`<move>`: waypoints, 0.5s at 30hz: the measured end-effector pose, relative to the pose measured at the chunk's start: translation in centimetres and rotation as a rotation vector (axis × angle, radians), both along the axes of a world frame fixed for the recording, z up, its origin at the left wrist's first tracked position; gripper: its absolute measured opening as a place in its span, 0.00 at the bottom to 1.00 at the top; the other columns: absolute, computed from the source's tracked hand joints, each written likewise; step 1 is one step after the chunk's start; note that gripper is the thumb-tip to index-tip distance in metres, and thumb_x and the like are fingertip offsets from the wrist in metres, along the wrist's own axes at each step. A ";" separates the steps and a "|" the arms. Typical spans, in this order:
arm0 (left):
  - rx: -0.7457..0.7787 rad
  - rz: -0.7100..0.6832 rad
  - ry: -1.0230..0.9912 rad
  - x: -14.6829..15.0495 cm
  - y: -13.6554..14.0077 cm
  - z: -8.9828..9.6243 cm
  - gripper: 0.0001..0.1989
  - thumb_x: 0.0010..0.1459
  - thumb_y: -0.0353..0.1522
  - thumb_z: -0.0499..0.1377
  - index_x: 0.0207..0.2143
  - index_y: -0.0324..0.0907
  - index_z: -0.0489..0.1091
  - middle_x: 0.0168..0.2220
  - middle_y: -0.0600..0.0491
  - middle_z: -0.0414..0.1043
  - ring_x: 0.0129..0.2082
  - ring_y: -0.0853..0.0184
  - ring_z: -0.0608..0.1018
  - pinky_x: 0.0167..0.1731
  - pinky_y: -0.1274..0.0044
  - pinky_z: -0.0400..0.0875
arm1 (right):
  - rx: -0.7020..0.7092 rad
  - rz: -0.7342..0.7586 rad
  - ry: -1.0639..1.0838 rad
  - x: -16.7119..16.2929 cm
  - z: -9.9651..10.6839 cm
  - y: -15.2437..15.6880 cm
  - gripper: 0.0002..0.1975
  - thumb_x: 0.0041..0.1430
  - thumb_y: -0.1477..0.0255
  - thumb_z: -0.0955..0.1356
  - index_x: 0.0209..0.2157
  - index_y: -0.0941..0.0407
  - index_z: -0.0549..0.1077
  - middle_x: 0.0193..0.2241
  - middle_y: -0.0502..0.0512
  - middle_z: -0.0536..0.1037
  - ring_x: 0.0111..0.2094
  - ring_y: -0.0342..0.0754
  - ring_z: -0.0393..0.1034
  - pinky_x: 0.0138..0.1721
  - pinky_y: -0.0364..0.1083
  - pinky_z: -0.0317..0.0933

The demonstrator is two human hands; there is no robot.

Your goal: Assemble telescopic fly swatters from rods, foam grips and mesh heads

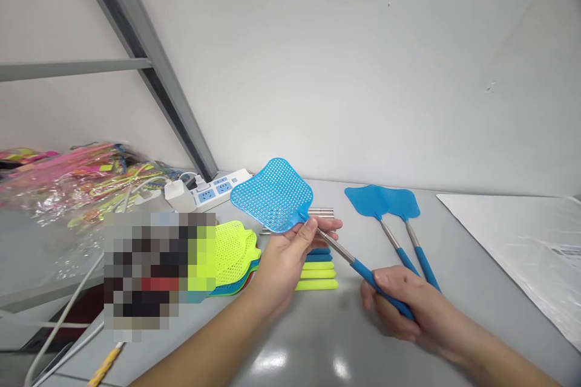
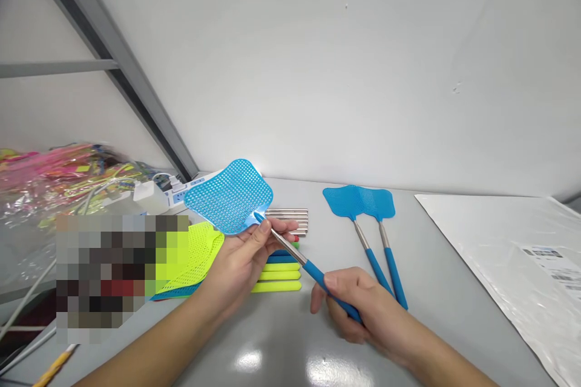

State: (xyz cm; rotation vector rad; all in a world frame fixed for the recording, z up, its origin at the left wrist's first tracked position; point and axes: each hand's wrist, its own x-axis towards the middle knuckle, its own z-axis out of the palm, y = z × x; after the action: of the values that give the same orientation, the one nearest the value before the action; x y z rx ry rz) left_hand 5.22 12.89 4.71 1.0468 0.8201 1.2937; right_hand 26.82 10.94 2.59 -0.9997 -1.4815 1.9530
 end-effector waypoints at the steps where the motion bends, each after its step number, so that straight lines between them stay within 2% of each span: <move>1: -0.001 0.000 0.002 0.0 0.0 0.0 0.14 0.65 0.40 0.54 0.39 0.43 0.77 0.45 0.48 0.77 0.44 0.60 0.77 0.50 0.63 0.70 | -0.079 0.024 0.072 0.0 -0.2 0.2 0.25 0.66 0.55 0.57 0.30 0.58 0.74 0.08 0.41 0.51 0.12 0.39 0.41 0.15 0.41 0.43; 2: -0.005 -0.002 0.009 -0.1 0.0 0.1 0.14 0.65 0.40 0.54 0.39 0.43 0.77 0.45 0.48 0.77 0.44 0.60 0.77 0.50 0.63 0.70 | -0.095 0.033 0.090 0.0 -0.4 0.3 0.25 0.67 0.55 0.56 0.30 0.57 0.74 0.08 0.41 0.50 0.12 0.39 0.41 0.15 0.41 0.43; 3: -0.012 -0.005 0.018 -0.1 0.1 0.1 0.15 0.65 0.41 0.54 0.40 0.43 0.77 0.45 0.48 0.77 0.45 0.60 0.77 0.50 0.64 0.69 | -0.043 0.024 0.045 0.0 -0.5 0.4 0.24 0.66 0.56 0.57 0.31 0.57 0.74 0.09 0.41 0.52 0.13 0.39 0.42 0.16 0.41 0.44; 4: -0.019 -0.006 0.024 -0.2 0.1 0.1 0.15 0.65 0.41 0.54 0.40 0.43 0.77 0.45 0.48 0.77 0.45 0.60 0.77 0.51 0.64 0.69 | 0.073 -0.002 -0.042 0.0 -0.5 0.3 0.22 0.66 0.56 0.59 0.33 0.57 0.75 0.11 0.43 0.56 0.14 0.39 0.46 0.18 0.41 0.46; 7: -0.025 0.008 0.039 -0.3 0.1 0.1 0.16 0.65 0.42 0.54 0.39 0.43 0.77 0.45 0.48 0.77 0.45 0.60 0.76 0.51 0.65 0.68 | 0.578 -0.141 -0.335 0.0 -0.3 -0.1 0.14 0.64 0.62 0.64 0.37 0.56 0.77 0.22 0.50 0.69 0.23 0.42 0.57 0.26 0.42 0.53; 8: -0.019 0.015 0.042 -0.3 0.1 0.1 0.16 0.65 0.42 0.54 0.39 0.43 0.77 0.45 0.48 0.77 0.46 0.60 0.76 0.51 0.65 0.69 | 0.696 -0.180 -0.384 0.0 -0.1 -0.3 0.12 0.63 0.63 0.66 0.37 0.56 0.77 0.25 0.52 0.71 0.25 0.44 0.59 0.28 0.43 0.54; 9: -0.011 0.024 0.040 -0.4 0.1 0.2 0.16 0.65 0.42 0.54 0.38 0.43 0.77 0.45 0.49 0.77 0.46 0.60 0.76 0.51 0.65 0.69 | 0.757 -0.203 -0.398 0.1 0.1 -0.4 0.12 0.62 0.64 0.66 0.38 0.55 0.77 0.26 0.53 0.73 0.26 0.45 0.61 0.29 0.43 0.55; 10: -0.003 0.033 0.034 -0.4 0.1 0.2 0.16 0.65 0.41 0.54 0.38 0.43 0.77 0.44 0.49 0.77 0.45 0.60 0.76 0.51 0.65 0.69 | 0.751 -0.203 -0.396 0.2 0.2 -0.6 0.11 0.62 0.64 0.66 0.39 0.55 0.77 0.27 0.53 0.73 0.26 0.45 0.61 0.29 0.43 0.55; 11: 0.004 0.041 0.026 -0.3 0.1 0.2 0.15 0.65 0.41 0.54 0.38 0.43 0.77 0.44 0.49 0.77 0.45 0.60 0.77 0.51 0.65 0.69 | 0.680 -0.178 -0.380 0.3 0.3 -0.6 0.12 0.62 0.63 0.66 0.39 0.55 0.77 0.25 0.52 0.72 0.25 0.44 0.61 0.28 0.43 0.54; 13: 0.014 0.055 0.008 -0.3 0.1 0.2 0.15 0.65 0.41 0.54 0.37 0.43 0.77 0.42 0.50 0.77 0.43 0.61 0.77 0.51 0.64 0.69 | 0.411 -0.076 -0.272 0.5 0.4 -0.5 0.15 0.64 0.61 0.64 0.37 0.56 0.76 0.18 0.48 0.67 0.19 0.41 0.55 0.22 0.41 0.50; 15: 0.019 0.065 0.002 -0.2 0.1 0.2 0.14 0.65 0.40 0.55 0.36 0.43 0.77 0.40 0.50 0.77 0.42 0.61 0.77 0.50 0.65 0.69 | 0.109 0.026 -0.073 0.6 0.3 -0.1 0.19 0.66 0.59 0.61 0.33 0.58 0.75 0.11 0.43 0.59 0.14 0.38 0.47 0.18 0.40 0.46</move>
State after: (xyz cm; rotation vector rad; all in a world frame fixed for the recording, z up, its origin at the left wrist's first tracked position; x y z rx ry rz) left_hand 5.02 12.96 4.87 1.0439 0.8507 1.3572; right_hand 27.44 10.83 2.90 -1.0187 -1.6304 1.8487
